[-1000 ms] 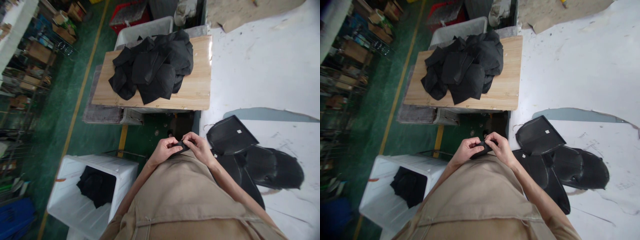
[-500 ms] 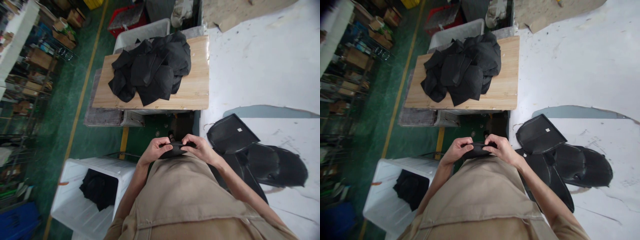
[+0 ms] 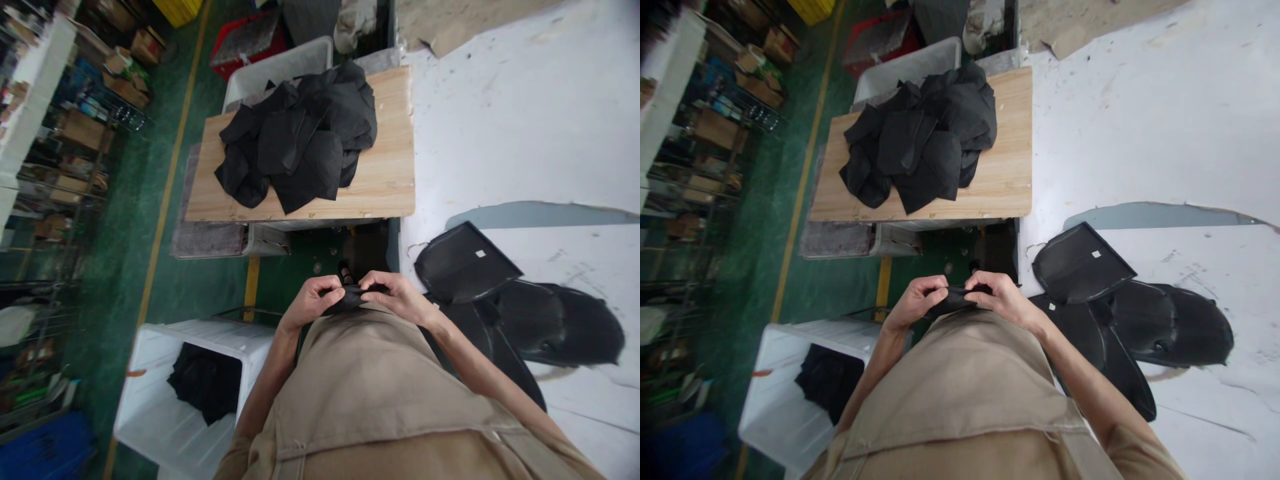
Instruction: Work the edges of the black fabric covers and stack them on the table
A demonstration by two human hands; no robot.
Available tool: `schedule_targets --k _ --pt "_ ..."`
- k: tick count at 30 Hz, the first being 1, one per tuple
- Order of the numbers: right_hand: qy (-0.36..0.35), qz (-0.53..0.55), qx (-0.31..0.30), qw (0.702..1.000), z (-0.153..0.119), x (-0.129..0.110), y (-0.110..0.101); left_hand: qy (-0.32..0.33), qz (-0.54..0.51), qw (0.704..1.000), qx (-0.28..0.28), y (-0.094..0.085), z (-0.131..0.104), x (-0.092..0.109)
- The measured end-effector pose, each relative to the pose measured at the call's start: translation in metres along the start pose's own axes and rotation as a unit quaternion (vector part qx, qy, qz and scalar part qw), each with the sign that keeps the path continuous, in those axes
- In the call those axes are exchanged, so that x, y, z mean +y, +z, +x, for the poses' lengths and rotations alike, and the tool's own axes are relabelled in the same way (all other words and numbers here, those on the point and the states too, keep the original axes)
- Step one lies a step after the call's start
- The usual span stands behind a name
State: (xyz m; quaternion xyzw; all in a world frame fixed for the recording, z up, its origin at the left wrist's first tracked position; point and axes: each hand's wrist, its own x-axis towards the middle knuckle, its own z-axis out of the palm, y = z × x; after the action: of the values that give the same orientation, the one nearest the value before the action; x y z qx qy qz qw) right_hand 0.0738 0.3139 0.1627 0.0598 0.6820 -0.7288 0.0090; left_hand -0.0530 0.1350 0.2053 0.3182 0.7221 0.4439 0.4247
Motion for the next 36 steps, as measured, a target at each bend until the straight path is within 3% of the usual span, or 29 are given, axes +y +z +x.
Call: schedule_targets --k 4,8,12,17,22,29,32,36 --pt "-0.026 -0.016 -0.020 0.999 0.004 -0.002 0.006 0.019 0.023 1.000 -0.001 0.001 0.002 0.002" --pt "-0.018 -0.073 -0.056 0.996 0.003 0.002 -0.007 0.007 -0.012 0.999 0.051 -0.006 -0.002 -0.001" --pt "-0.012 -0.094 -0.034 0.995 -0.002 0.009 -0.022 -0.013 -0.044 0.994 0.096 -0.014 -0.003 -0.005" --pt "0.003 -0.087 -0.015 0.996 -0.001 0.016 -0.023 -0.026 -0.039 0.992 0.116 -0.014 -0.002 -0.002" --pt "0.037 -0.123 0.046 0.991 -0.001 0.022 -0.025 -0.038 -0.015 0.993 0.114 -0.012 0.000 -0.001" --pt "0.035 -0.144 0.040 0.988 -0.002 0.022 -0.028 -0.008 0.022 0.993 0.113 -0.008 0.004 -0.008" --pt "0.038 -0.107 0.044 0.993 0.000 0.026 -0.028 -0.008 0.018 0.991 0.131 -0.005 0.004 -0.009" --pt "0.055 0.089 0.092 0.990 0.000 0.033 -0.036 -0.010 -0.021 0.985 0.170 -0.003 0.004 -0.011"
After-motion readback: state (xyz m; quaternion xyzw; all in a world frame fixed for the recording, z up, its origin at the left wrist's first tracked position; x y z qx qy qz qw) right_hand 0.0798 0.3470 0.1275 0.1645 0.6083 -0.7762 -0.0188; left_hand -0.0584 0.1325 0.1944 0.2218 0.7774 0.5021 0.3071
